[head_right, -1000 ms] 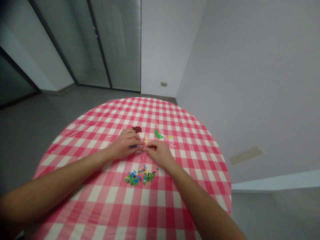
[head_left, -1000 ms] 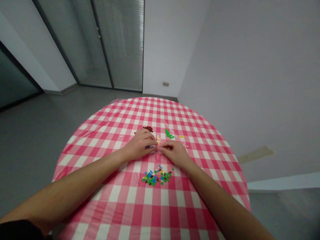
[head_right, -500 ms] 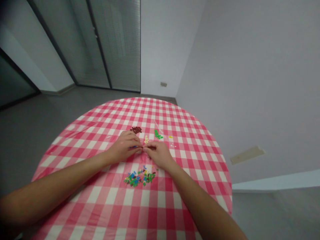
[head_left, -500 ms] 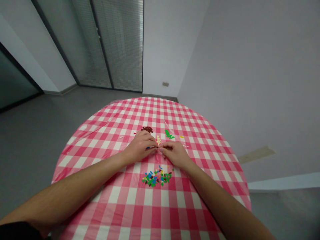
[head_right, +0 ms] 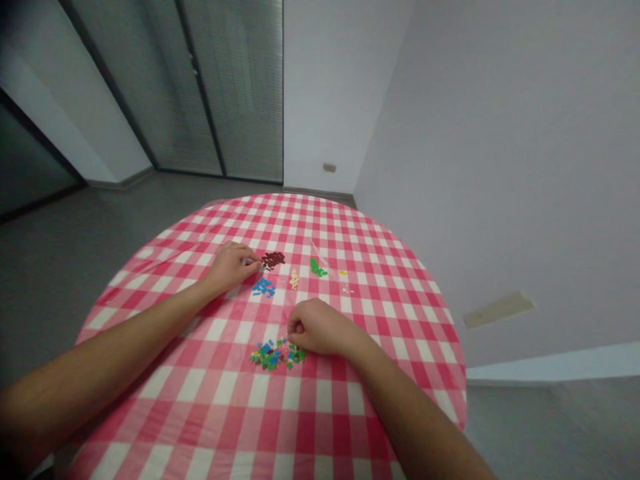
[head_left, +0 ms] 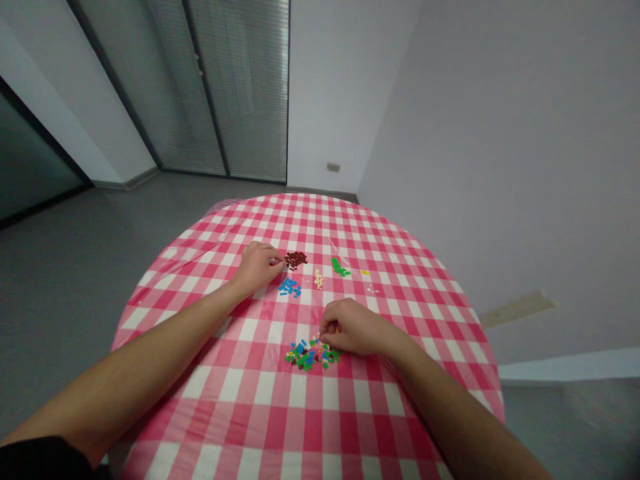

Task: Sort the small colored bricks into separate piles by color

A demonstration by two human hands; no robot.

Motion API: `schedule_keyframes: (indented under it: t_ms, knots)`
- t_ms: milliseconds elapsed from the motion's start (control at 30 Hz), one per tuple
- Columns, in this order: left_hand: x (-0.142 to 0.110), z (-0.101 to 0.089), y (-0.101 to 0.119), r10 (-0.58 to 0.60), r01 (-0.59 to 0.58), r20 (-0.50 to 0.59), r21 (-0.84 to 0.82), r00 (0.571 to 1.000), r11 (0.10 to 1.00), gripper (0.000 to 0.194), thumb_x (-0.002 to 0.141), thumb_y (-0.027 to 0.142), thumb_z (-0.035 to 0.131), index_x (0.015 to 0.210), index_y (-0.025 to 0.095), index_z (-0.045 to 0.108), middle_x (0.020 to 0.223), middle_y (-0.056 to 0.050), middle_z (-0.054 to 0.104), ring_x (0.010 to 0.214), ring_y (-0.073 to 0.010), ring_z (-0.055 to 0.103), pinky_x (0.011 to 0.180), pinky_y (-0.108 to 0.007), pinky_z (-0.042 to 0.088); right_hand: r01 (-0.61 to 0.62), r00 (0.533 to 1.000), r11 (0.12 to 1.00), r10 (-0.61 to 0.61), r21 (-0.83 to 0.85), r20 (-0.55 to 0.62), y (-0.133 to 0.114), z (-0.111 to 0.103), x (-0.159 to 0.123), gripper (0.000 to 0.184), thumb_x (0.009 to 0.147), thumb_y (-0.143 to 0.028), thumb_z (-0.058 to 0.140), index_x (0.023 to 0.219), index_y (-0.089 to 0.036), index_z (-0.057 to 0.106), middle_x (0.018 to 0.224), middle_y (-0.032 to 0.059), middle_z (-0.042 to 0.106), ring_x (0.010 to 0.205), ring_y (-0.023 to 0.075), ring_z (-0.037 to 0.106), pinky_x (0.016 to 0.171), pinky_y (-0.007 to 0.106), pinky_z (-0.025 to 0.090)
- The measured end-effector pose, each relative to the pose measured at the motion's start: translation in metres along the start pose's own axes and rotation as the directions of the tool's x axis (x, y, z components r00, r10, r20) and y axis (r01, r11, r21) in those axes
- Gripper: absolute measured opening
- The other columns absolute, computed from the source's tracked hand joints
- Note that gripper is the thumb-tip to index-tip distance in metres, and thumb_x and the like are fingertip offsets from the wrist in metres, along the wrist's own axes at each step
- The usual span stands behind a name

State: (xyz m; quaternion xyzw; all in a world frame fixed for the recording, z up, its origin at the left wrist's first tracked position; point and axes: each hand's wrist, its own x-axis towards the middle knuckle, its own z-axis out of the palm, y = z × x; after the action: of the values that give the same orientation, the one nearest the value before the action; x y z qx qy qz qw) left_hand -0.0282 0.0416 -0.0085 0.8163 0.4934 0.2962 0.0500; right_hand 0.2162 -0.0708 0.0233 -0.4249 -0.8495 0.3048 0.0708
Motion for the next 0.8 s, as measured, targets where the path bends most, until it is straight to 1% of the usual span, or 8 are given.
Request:
schedule_keyframes:
  t_ms: [133,233,333,467,633,800]
  knots:
    - [-0.0003,0.0043,0.0004,-0.004,0.003,0.032,0.027,0.999,1.0,0.018,0.079,0.027,0.06,0.074,0.021,0.076,0.078,-0.005,0.073,0.079,-0.0243,0.062,0.083,-0.041,0.043,-0.032,0.999,0.998,0.031,-0.053,-0.028,-0.0028,0.0016,0.0012,0.013,0.071,-0.01,0.061,0.069,-0.017,0.072,0.067,0.0039,0.068,0.057,0.0127,0.054,0.054,0.025,0.036]
    - [-0.0002,0.0062,-0.0021,-0.039,0.038,0.03,0.053,0.999,0.998,0.019,0.079,0.029,0.059,0.073,0.022,0.076,0.08,-0.005,0.073,0.08,-0.025,0.063,0.082,-0.04,0.043,-0.021,0.999,0.999,0.02,-0.036,-0.029,-0.0021,-0.0013,0.0002,0.015,0.073,-0.011,0.059,0.071,-0.016,0.072,0.068,0.0042,0.069,0.057,0.0122,0.054,0.054,0.025,0.036]
    - [-0.0003,0.0077,-0.0046,-0.084,0.082,0.029,0.065,0.996,0.994,0.018,0.078,0.03,0.061,0.073,0.023,0.076,0.081,-0.005,0.074,0.08,-0.026,0.063,0.08,-0.04,0.043,-0.015,0.999,0.999,0.014,-0.028,-0.032,-0.0003,-0.0036,-0.0007,0.018,0.071,-0.009,0.056,0.072,-0.016,0.073,0.068,0.0037,0.069,0.057,0.0119,0.055,0.053,0.024,0.035]
    - [-0.001,0.0094,-0.0041,-0.11,0.109,0.015,0.076,0.994,0.991,0.017,0.078,0.03,0.062,0.074,0.024,0.077,0.082,-0.005,0.074,0.081,-0.0269,0.061,0.077,-0.04,0.043,-0.005,0.999,1.0,0.005,-0.002,-0.033,-0.0003,-0.0012,0.0003,0.017,0.07,-0.009,0.058,0.074,-0.016,0.073,0.068,0.0033,0.069,0.057,0.0119,0.055,0.052,0.023,0.035]
    - [-0.0011,0.008,-0.0009,-0.08,0.076,0.033,0.104,0.996,0.992,0.02,0.084,0.032,0.061,0.08,0.024,0.079,0.088,-0.007,0.074,0.085,-0.0285,0.058,0.079,-0.041,0.04,-0.001,1.0,1.0,0.001,0.009,-0.02,-0.0036,0.0035,0.0022,0.019,0.069,-0.007,0.059,0.074,-0.017,0.075,0.07,0.0033,0.07,0.06,0.0122,0.057,0.054,0.022,0.037]
    - [-0.0005,0.0032,0.0018,-0.076,0.067,0.069,0.124,0.995,0.99,0.026,0.087,0.035,0.057,0.079,0.023,0.078,0.088,-0.006,0.073,0.086,-0.0263,0.057,0.083,-0.041,0.038,-0.044,0.999,0.999,0.044,0.003,-0.023,-0.0042,0.0019,0.0023,0.017,0.071,-0.01,0.059,0.074,-0.016,0.075,0.067,0.003,0.07,0.057,0.0113,0.056,0.053,0.022,0.036]
